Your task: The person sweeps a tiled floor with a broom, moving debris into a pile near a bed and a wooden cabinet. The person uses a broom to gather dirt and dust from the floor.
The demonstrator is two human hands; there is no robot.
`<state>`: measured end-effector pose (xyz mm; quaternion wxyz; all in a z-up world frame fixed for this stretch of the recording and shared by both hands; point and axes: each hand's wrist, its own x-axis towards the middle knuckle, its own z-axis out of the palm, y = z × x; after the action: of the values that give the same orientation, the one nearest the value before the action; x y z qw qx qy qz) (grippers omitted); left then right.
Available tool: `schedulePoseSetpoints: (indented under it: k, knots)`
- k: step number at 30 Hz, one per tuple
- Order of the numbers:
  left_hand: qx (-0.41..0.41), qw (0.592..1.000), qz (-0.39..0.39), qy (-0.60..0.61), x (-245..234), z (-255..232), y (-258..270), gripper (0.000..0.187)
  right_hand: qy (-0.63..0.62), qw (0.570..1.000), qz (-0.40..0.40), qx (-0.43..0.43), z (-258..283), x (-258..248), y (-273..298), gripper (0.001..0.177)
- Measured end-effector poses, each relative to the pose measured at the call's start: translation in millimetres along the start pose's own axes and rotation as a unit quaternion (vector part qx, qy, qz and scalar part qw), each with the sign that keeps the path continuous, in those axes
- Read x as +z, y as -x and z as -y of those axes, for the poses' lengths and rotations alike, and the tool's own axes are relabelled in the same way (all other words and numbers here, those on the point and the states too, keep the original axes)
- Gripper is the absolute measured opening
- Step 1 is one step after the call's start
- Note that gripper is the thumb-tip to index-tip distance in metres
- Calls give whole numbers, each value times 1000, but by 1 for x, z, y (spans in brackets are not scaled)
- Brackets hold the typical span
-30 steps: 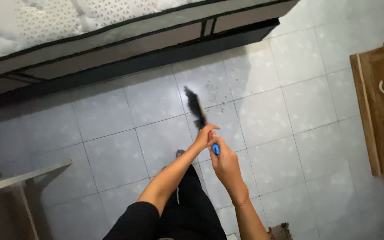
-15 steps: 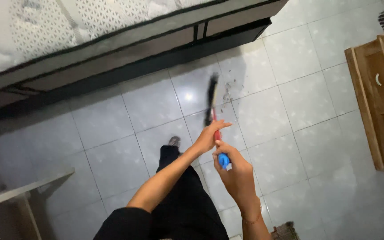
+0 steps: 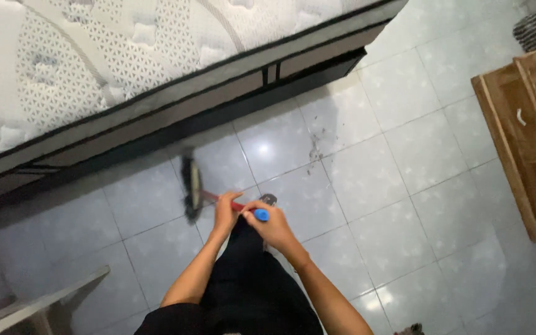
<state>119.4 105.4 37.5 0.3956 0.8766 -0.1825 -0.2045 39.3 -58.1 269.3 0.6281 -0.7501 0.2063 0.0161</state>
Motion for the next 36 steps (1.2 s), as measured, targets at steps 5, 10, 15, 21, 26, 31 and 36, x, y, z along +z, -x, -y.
schedulePoseSetpoints:
  k: [5, 10, 15, 21, 26, 31, 36]
  knots:
    - [-160, 986, 6, -51, -9, 33, -35, 57, 29, 997, 73, 20, -29, 21, -47, 11]
    - [-135, 990, 45, -24, 17, 20, -86, 77, -8, 999, 35, 37, -35, -6, -77, 10]
    - [-135, 985, 105, -6, 82, -18, -149, 79, -6, 998, -39, 54, -27, -70, -92, 9]
    - [-26, 986, 163, 18, 138, -85, -202, 70, 21, 985, -139, 98, 0, -136, -92, 11]
    - [41, 978, 203, 27, 194, -125, -219, 69, 36, 966, -223, 127, 46, -170, -79, 9]
    - [120, 962, 240, 46, 237, -149, -223, 74, 65, 956, -260, 120, 57, -189, -69, 11]
    - [177, 931, 300, 110, 224, -181, -220, 68, 132, 952, -263, 90, 58, -190, -68, 10]
